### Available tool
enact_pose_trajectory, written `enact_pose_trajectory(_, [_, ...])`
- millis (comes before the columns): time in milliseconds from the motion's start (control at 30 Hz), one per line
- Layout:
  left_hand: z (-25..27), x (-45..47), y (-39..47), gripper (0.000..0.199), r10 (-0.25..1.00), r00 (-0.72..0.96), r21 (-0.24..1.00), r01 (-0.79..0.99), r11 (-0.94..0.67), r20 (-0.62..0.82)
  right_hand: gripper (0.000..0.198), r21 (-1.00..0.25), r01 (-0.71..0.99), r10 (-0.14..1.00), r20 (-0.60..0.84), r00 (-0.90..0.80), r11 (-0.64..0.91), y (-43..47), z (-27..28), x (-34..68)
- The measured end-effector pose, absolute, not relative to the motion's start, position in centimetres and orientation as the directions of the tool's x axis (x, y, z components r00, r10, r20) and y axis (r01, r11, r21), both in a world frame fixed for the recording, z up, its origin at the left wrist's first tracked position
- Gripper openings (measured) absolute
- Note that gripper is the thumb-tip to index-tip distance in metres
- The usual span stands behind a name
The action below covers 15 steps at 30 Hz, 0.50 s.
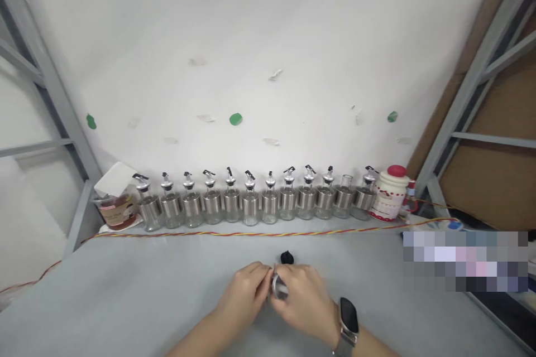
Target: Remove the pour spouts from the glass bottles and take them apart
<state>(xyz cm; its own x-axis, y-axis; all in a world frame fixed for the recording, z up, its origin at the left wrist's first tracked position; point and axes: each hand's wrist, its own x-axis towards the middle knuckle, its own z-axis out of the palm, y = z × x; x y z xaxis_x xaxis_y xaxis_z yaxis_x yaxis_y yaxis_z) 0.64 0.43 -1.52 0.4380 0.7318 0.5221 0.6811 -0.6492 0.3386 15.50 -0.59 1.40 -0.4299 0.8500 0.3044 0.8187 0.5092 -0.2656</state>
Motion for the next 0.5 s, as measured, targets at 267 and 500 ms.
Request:
enact_pose_trajectory(267, [0.1,-0.2,0.1,0.019,0.463,0.715,-0.221,0.639,-0.736,0.524,0.007,-0.576,0.724,0.915,0.118,-0.386,0.380,-0.6,-0.7,15.0])
enact_pose_trajectory(500, [-2.0,0.9,0.1,0.028,0.616,0.537,0.115,0.693,-0.712,0.576,0.009,-0.642,0.638,0.882,0.134,-0.453,0.426,-0.1,-0.6,15.2])
